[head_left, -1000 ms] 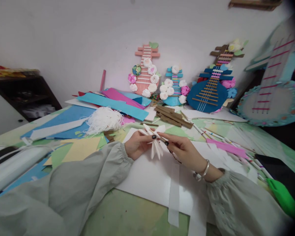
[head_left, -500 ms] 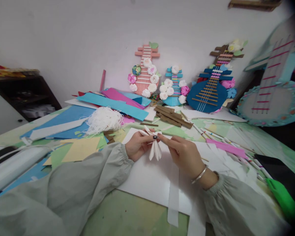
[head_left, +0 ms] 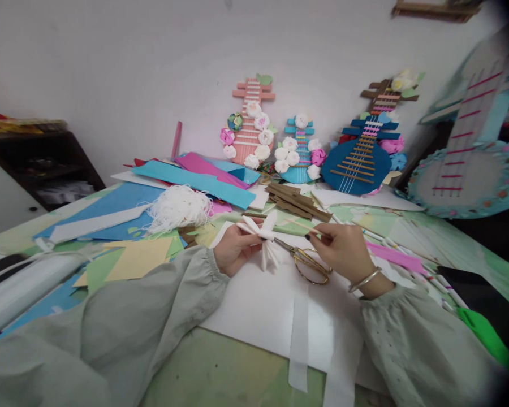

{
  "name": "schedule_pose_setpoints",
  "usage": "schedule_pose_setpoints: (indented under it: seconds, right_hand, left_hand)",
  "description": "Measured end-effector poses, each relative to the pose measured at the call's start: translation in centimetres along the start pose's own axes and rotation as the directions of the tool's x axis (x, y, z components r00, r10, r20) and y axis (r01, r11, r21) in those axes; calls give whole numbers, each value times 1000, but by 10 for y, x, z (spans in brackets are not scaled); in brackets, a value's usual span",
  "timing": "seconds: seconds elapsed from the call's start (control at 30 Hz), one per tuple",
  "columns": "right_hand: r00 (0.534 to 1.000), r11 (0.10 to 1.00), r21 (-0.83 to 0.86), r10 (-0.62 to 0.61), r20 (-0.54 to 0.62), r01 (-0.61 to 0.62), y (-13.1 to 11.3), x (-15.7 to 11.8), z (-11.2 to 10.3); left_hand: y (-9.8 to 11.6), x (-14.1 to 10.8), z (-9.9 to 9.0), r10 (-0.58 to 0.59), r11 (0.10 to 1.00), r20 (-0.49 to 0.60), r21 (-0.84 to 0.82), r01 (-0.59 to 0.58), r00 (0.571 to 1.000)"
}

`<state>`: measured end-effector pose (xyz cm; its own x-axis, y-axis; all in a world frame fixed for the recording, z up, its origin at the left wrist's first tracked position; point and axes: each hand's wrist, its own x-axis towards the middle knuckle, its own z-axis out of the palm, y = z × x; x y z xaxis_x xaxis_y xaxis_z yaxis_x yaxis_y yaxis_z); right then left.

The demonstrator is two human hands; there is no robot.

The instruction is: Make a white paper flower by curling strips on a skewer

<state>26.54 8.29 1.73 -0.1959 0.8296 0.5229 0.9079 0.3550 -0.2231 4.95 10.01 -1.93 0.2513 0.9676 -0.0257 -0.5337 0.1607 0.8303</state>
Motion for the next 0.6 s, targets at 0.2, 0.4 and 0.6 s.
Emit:
schedule_pose_setpoints:
  seconds: [0.2,0.4,0.6]
  right_hand:
    - [969,879,424,142,203,-218,-9,5,-5]
    - [898,544,742,52,436,-392,-30,1,-2]
    - [906,504,771,57,419,-389,-29,0,-4]
  left_hand:
    - [-1,-5,2,20,998,90,51,-25,996]
    - [-5,-10,6,-12,997,218,80,-6,976]
    - [-2,-11,5,-42,997,327,74,19,944]
